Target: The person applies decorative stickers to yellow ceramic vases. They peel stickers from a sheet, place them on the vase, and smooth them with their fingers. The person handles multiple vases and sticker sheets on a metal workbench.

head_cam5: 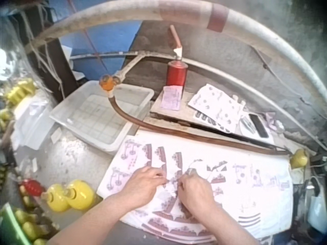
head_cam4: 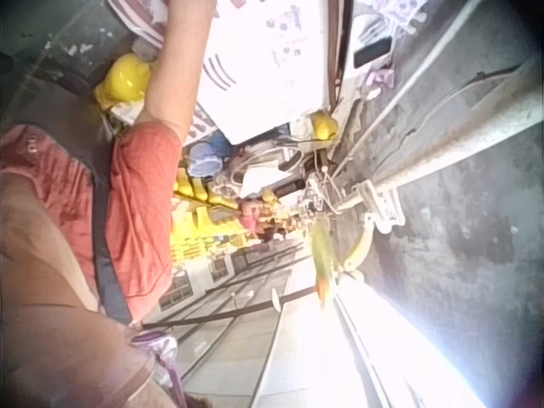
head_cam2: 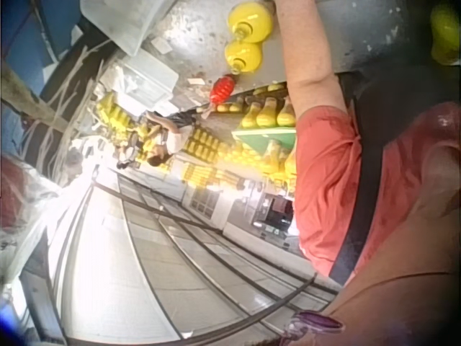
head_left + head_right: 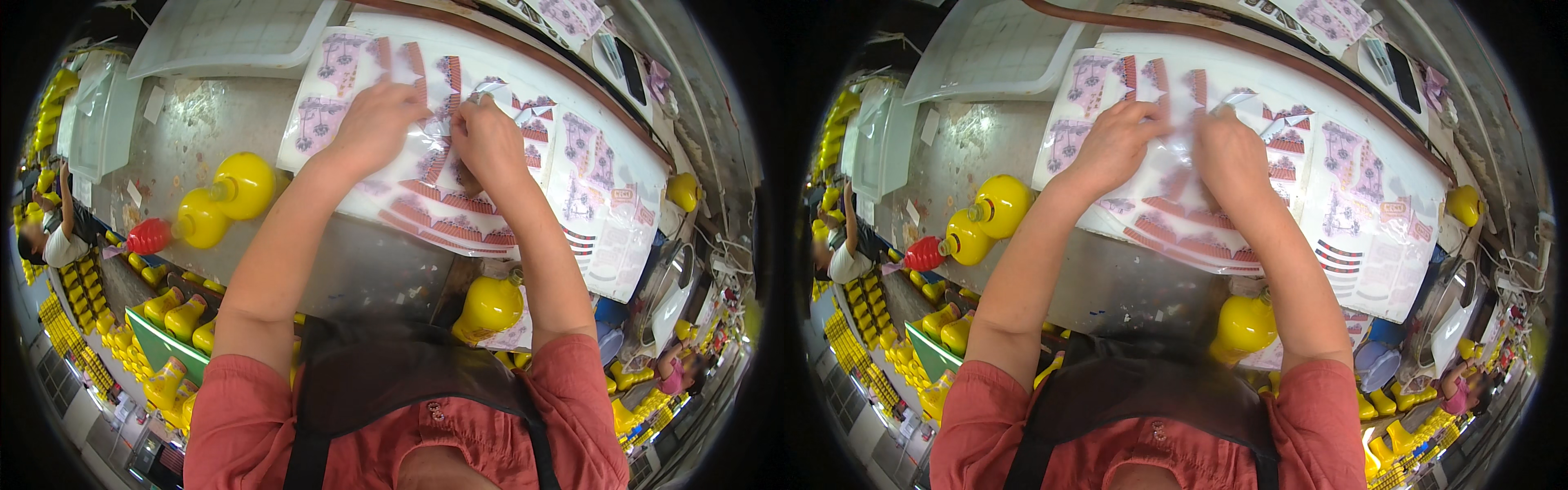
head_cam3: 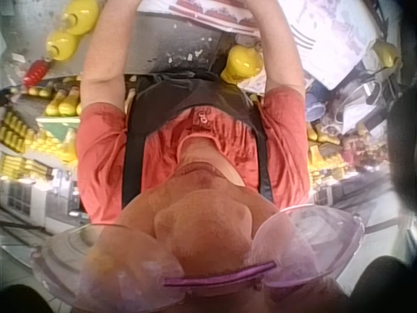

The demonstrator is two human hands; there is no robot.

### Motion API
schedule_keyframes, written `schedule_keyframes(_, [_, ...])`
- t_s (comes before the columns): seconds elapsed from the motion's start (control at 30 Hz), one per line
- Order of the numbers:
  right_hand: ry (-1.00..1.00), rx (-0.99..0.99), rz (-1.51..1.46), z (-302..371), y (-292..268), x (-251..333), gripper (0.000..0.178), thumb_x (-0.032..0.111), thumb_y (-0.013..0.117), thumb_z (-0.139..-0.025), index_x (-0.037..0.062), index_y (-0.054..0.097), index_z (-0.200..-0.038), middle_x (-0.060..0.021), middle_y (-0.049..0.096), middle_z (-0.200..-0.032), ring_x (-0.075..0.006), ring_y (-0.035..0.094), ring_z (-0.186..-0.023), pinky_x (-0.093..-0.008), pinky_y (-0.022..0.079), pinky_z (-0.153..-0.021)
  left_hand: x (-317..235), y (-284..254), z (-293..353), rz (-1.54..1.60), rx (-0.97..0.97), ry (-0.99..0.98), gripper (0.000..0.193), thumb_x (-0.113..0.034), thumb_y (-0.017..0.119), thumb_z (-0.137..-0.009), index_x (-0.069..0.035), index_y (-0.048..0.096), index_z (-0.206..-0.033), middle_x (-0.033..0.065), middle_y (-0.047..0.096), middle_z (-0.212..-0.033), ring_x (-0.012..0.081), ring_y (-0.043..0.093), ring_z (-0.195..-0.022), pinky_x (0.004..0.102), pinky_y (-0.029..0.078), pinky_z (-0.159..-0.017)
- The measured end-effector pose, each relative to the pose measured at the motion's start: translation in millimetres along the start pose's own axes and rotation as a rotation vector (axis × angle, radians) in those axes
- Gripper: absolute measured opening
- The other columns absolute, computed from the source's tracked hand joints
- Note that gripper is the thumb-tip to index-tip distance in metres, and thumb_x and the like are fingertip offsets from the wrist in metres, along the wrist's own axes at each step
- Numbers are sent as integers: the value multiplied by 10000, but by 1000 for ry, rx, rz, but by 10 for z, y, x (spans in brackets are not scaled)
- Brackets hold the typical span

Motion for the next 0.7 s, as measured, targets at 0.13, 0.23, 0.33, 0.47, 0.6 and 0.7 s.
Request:
schedule_keyframes(0.13, [-130,17,-37,136,-49,146,68,95,662,-876,60,638,-929,-161,647,-849,-368,689,-744,-464,560,-671,9,-24,-9,-4,29,-2,424,83,556,-813,-103,760,-1135,84,661,-1242,318,577,-1210,435,461,-1059])
schedule_keyframes(0.23, [-399,6,8,393,-53,375,93,84,648,-867,80,577,-927,-132,614,-793,-312,682,-693,-420,544,-573,49,-57,-51,16,73,-4,426,86,547,-817,-114,769,-1120,87,667,-1253,324,574,-1218,438,465,-1059])
schedule_keyframes(0.33, [-567,139,-54,640,36,596,96,80,653,-857,85,581,-920,-124,597,-775,-296,670,-662,-416,542,-566,82,-84,-78,20,134,-8,424,86,538,-823,-125,781,-1099,87,675,-1266,331,576,-1220,437,469,-1060])
schedule_keyframes(0.47, [-465,204,-275,703,52,634,91,72,665,-858,88,622,-937,-150,635,-793,-325,682,-689,-433,555,-601,94,-137,-56,-31,132,93,410,77,533,-833,-127,791,-1079,79,683,-1293,334,583,-1217,432,470,-1066])
schedule_keyframes(0.6, [-89,73,-158,446,-58,336,294,71,640,-903,111,721,-1183,-194,691,-887,-387,702,-775,-462,570,-684,106,-157,2,-34,126,125,398,70,555,-824,-131,794,-1071,69,677,-1331,337,577,-1252,436,459,-1084])
schedule_keyframes(0.7, [-124,99,-104,222,-71,210,390,65,602,-919,154,704,-1284,-197,680,-927,-392,699,-793,-470,570,-697,84,-177,105,-51,89,115,385,57,577,-819,-137,796,-1069,85,663,-1355,335,564,-1288,438,450,-1097])
Point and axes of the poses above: each hand's wrist, its own z-axis away from the middle knuckle, its own y-axis out of the palm, x = y × z, the point moved 3 cm from there along -z, towards the middle knuckle
